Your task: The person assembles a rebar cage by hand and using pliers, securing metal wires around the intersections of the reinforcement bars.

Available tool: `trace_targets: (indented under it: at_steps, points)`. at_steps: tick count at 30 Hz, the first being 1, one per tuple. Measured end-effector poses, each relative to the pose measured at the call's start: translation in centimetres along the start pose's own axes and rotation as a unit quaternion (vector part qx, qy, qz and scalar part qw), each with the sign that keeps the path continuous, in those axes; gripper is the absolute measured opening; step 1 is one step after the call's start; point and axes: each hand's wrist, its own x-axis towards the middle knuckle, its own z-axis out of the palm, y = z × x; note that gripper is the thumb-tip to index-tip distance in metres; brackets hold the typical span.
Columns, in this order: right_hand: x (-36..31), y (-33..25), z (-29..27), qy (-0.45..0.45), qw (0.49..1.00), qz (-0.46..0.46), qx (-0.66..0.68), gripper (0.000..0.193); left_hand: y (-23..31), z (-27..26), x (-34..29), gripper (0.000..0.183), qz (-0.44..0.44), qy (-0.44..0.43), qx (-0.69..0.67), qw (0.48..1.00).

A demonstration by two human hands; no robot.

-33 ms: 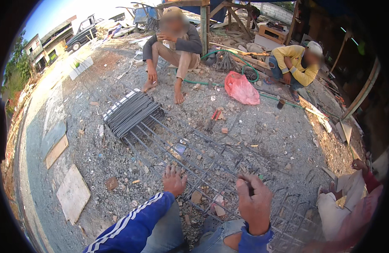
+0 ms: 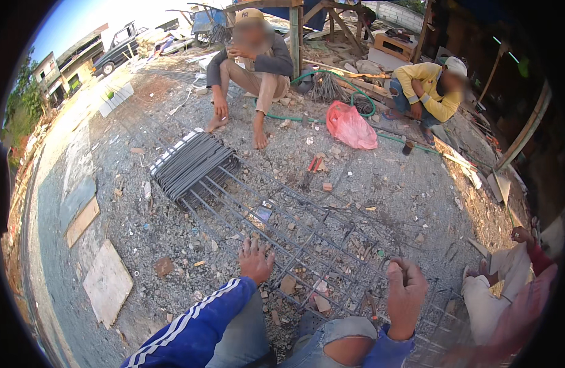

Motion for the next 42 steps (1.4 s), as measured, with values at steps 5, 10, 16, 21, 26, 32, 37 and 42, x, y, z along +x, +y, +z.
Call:
trace_targets:
  at_steps: [5,10,16,21,26,32,37,42]
  points:
    - [-8.0,15.5,1.9,0.073,0.915,0.055,-0.393,0.054,-0.6,0.2,0.7,0.050,0.021,0.023,0.000,1.000]
    - [-13.1,23.7,5.6,-0.003,0.896,0.247,-0.369,0.053,-1.0,0.0,0.5,0.052,0.041,0.038,-0.007,0.998]
    - [-12.1,23.0,5.1,-0.006,0.892,0.273,-0.362,0.052,-1.1,-0.9,0.5,0.060,0.045,-0.005,-0.013,0.999]
    - [-12.0,22.9,5.1,-0.001,0.889,0.278,-0.364,0.051,-1.3,-1.1,0.5,0.060,0.048,-0.024,-0.011,0.998]
    - [-11.9,23.3,4.6,0.000,0.886,0.288,-0.363,0.051,-1.3,-0.9,0.5,0.060,0.047,-0.009,-0.034,0.998]
    - [-11.6,23.8,4.0,-0.016,0.883,0.310,-0.353,0.050,-1.2,-0.9,0.5,0.059,0.035,-0.014,-0.044,0.998]
    - [-10.8,22.6,2.6,0.010,0.905,0.297,-0.306,0.049,-1.2,-0.7,0.4,0.058,0.044,0.016,-0.045,0.998]
    - [-8.3,17.6,-0.1,0.269,0.956,0.090,-0.081,0.028,-1.1,-0.6,0.5,0.057,0.051,0.017,-0.032,0.998]
